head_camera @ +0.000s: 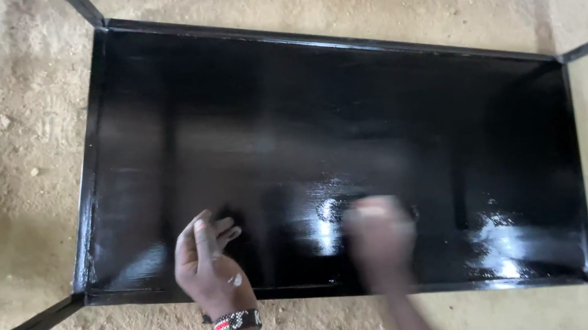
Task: Painting a metal furniture frame with black paint using a brush
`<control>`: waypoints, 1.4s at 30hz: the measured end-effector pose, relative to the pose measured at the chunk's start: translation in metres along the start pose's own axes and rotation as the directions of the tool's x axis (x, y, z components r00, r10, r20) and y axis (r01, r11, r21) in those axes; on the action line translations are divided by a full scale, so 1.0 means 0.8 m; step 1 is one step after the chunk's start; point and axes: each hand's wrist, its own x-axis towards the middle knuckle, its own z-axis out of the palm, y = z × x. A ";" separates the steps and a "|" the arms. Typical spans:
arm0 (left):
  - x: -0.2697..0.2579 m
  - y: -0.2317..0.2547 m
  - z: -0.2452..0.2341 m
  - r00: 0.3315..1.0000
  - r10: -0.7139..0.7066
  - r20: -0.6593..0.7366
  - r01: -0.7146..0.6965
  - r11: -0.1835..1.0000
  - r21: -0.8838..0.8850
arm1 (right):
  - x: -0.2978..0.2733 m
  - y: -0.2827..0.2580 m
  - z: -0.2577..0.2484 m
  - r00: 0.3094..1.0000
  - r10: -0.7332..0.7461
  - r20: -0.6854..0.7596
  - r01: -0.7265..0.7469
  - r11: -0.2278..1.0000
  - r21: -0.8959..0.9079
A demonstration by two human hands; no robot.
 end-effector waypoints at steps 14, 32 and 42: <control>-0.012 -0.028 0.028 0.992 -0.029 0.120 0.026 0.999 0.031 | -0.041 0.271 -0.119 0.946 0.309 0.096 -0.301 0.949 -0.089; -0.018 0.008 0.032 0.962 0.196 0.190 -0.228 0.959 0.166 | -0.002 -0.097 -0.137 0.693 0.680 0.238 -0.719 0.628 0.297; -0.010 0.010 0.040 0.972 0.119 0.202 -0.161 0.965 0.206 | 0.018 0.017 -0.024 0.985 0.162 -0.062 -0.153 0.980 0.130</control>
